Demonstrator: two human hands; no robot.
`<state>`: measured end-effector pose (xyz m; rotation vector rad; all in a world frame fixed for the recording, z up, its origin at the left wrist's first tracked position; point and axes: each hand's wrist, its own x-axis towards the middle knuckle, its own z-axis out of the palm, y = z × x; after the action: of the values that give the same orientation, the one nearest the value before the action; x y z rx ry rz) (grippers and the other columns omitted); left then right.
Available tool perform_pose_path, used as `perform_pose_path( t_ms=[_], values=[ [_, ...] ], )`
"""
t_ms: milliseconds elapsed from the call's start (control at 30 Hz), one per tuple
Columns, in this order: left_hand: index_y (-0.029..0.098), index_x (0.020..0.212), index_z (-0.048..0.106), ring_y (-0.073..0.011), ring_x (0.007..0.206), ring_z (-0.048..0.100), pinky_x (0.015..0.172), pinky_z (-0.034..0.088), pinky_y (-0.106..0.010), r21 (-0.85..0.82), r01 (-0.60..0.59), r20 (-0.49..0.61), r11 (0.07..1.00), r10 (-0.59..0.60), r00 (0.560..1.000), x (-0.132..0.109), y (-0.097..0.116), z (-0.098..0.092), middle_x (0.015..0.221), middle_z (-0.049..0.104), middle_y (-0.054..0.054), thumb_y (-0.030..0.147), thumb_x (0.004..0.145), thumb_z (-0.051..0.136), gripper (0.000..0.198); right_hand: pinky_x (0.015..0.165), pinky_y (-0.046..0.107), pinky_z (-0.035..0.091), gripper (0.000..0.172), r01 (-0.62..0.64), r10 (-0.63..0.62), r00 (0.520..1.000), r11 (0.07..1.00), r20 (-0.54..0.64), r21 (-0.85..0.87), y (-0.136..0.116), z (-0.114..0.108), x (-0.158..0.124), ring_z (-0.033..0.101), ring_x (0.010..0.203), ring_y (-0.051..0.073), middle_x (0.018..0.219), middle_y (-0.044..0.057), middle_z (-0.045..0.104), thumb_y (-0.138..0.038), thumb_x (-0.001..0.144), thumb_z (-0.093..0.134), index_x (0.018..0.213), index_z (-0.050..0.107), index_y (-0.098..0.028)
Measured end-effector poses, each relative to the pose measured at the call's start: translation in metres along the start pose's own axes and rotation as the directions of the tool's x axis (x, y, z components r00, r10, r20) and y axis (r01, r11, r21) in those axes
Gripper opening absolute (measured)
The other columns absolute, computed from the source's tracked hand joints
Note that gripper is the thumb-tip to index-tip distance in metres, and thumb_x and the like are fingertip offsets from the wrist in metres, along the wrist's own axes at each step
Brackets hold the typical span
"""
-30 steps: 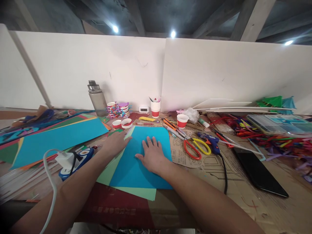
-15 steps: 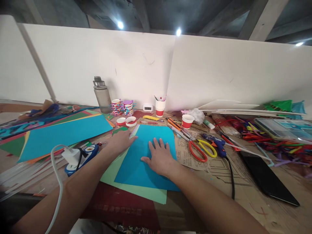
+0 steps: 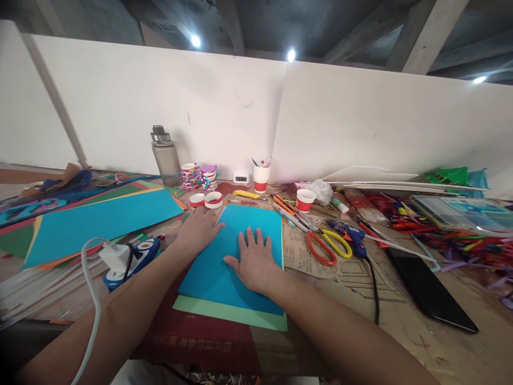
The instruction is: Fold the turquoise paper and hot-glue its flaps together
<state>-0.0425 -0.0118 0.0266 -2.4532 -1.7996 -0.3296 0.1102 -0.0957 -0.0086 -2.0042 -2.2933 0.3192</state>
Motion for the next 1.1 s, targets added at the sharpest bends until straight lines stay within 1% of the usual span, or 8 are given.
perform_pose_path(
  t_ms=[100,167,233,400,667,867,1000,1100],
  values=[
    [0.012,0.132,0.052,-0.0272,0.127,0.046,0.104,0.037,-0.037,-0.094,-0.182,-0.080,0.979,0.175,0.981,-0.001,0.006,0.012,0.135,0.052,-0.016,0.044,0.093,0.045,0.050,0.114,0.051,0.014,0.076,0.044,-0.040,0.992,0.998,-0.117,0.034,0.014,-0.006,0.005,0.009,0.145,0.033,0.157,0.012,0.018,-0.063,0.093,0.013,0.148,0.034,-0.014],
    [0.014,0.139,0.046,-0.0250,0.139,0.032,0.113,0.027,-0.037,-0.134,-0.308,-0.007,0.942,0.310,0.951,-0.003,0.011,0.024,0.148,0.040,-0.012,0.046,0.096,0.038,0.054,0.116,0.046,0.011,0.075,0.029,-0.026,0.977,0.999,-0.212,0.013,0.026,-0.010,0.011,0.005,0.146,0.028,0.158,0.013,0.015,-0.058,0.095,0.013,0.149,0.030,-0.009],
    [0.016,0.145,0.039,-0.0274,0.144,0.019,0.116,0.019,-0.043,-0.131,-0.350,0.147,0.927,0.368,0.918,-0.006,0.015,0.034,0.155,0.028,-0.009,0.050,0.096,0.036,0.059,0.116,0.046,0.008,0.078,0.012,-0.014,0.981,1.000,-0.191,-0.014,0.038,-0.010,0.017,0.001,0.146,0.028,0.158,0.013,0.010,-0.060,0.094,0.012,0.150,0.023,-0.006],
    [0.017,0.148,0.033,-0.0259,0.145,0.014,0.117,0.014,-0.045,-0.105,-0.347,0.187,0.932,0.361,0.914,-0.011,0.017,0.046,0.156,0.021,-0.008,0.051,0.097,0.029,0.062,0.116,0.049,0.006,0.084,0.013,-0.013,1.000,1.000,-0.018,-0.004,0.053,-0.001,0.027,0.003,0.146,0.028,0.159,0.011,0.008,-0.066,0.091,0.007,0.152,0.017,-0.009],
    [0.020,0.147,0.035,-0.0251,0.144,0.017,0.116,0.017,-0.046,-0.104,-0.345,0.157,0.933,0.358,0.921,-0.011,0.016,0.045,0.154,0.025,-0.008,0.050,0.097,0.032,0.059,0.116,0.048,0.004,0.086,0.061,-0.059,0.998,0.997,-0.025,0.053,0.057,-0.001,0.027,0.002,0.146,0.027,0.159,0.010,0.008,-0.068,0.089,0.004,0.152,0.017,-0.010],
    [0.016,0.147,0.035,-0.0274,0.144,0.019,0.115,0.019,-0.047,-0.078,-0.280,0.166,0.957,0.289,0.943,-0.017,0.021,0.041,0.154,0.024,-0.010,0.051,0.096,0.033,0.061,0.117,0.043,0.004,0.088,0.000,0.012,0.978,0.998,-0.206,0.058,0.057,-0.004,0.029,-0.002,0.146,0.028,0.159,0.015,0.006,-0.066,0.091,0.005,0.151,0.015,-0.003],
    [0.014,0.148,0.031,-0.0271,0.145,0.015,0.116,0.016,-0.045,-0.035,-0.279,0.225,0.960,0.280,0.933,-0.019,0.024,0.035,0.156,0.019,-0.010,0.050,0.097,0.029,0.063,0.116,0.048,0.003,0.088,-0.018,0.021,0.997,0.999,-0.069,0.031,0.060,-0.001,0.032,0.000,0.146,0.030,0.159,0.015,0.006,-0.068,0.090,0.007,0.151,0.016,-0.006],
    [0.014,0.149,0.031,-0.0271,0.145,0.014,0.116,0.016,-0.045,-0.033,-0.273,0.240,0.961,0.273,0.932,-0.020,0.025,0.034,0.156,0.018,-0.009,0.050,0.097,0.028,0.063,0.116,0.047,0.004,0.088,-0.026,0.028,0.999,0.999,-0.041,0.045,0.062,-0.001,0.036,0.002,0.146,0.029,0.159,0.014,0.008,-0.069,0.089,0.009,0.152,0.016,-0.006]
  ],
)
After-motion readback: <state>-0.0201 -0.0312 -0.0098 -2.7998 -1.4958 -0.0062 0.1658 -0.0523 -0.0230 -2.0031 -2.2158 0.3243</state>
